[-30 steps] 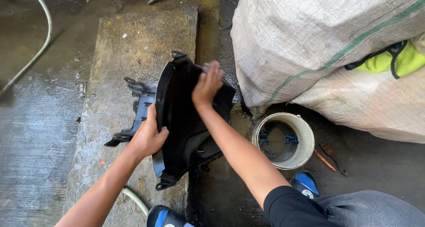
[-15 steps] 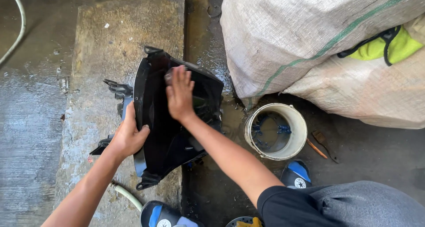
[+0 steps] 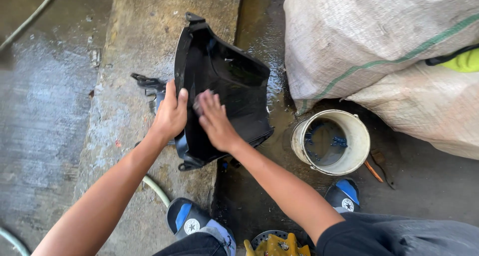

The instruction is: Cleaning a black plastic motorcycle part using a brush, cloth, and a bucket of water

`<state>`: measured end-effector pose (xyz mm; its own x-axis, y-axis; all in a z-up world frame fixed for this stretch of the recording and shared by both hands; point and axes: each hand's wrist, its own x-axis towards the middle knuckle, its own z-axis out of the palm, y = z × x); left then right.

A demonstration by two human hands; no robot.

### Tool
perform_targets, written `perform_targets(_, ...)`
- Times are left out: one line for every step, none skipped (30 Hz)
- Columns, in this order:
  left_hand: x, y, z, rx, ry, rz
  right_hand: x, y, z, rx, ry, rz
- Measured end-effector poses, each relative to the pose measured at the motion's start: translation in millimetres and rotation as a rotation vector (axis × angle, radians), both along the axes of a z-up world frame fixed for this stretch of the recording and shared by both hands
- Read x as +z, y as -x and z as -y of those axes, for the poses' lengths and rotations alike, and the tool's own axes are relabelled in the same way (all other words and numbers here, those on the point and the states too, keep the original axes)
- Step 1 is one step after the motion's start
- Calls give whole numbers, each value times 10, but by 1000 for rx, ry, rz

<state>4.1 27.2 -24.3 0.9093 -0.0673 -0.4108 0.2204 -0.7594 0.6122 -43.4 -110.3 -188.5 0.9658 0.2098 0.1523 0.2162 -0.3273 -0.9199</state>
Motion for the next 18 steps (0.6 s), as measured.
perform_targets(-56,2,-56,35,-39,30,97,148,-60,134,-26,72)
perform_targets(-104,29,-77,50,-42,28,33,217,-24,149,-29,70)
perform_targets(-151,56,-100,62,-39,44,-31,285,11,161,81,107)
perform_targets(-193,76,-128,72,-36,62,-89,345,42,172,191,146)
perform_targets(-241,63,-167,86,-39,61,-29,327,116,185,188,147)
perform_targets(-299,67,-201,80,-40,48,23,323,198,108,289,42)
perform_targets(-360,71,-235,75,-42,35,73,315,281,31,391,-62)
perform_targets(-323,95,-216,91,-43,29,-185,246,305,48,391,-64)
perform_targets(-288,115,-197,73,-36,31,-445,178,326,-47,363,-149)
perform_targets(-257,138,-172,51,-28,30,-709,128,350,-146,335,-237)
perform_targets(-337,109,-198,63,-29,21,-538,169,278,-132,337,-243)
perform_targets(-411,56,-219,49,-35,64,-361,175,214,-79,264,-203)
perform_targets(-481,3,-240,34,-42,107,-181,181,151,-26,189,-164)
perform_targets(-503,1,-247,44,-40,107,6,287,72,-17,192,-162)
perform_targets(-525,-3,-253,33,-52,137,193,393,-4,90,104,-122)
perform_targets(-553,-12,-246,21,-61,166,376,499,-66,194,17,-83)
perform_targets(-603,-34,-257,28,-58,165,323,559,-36,201,21,-84)
perform_targets(-654,-57,-259,37,-59,166,273,623,3,202,12,0)
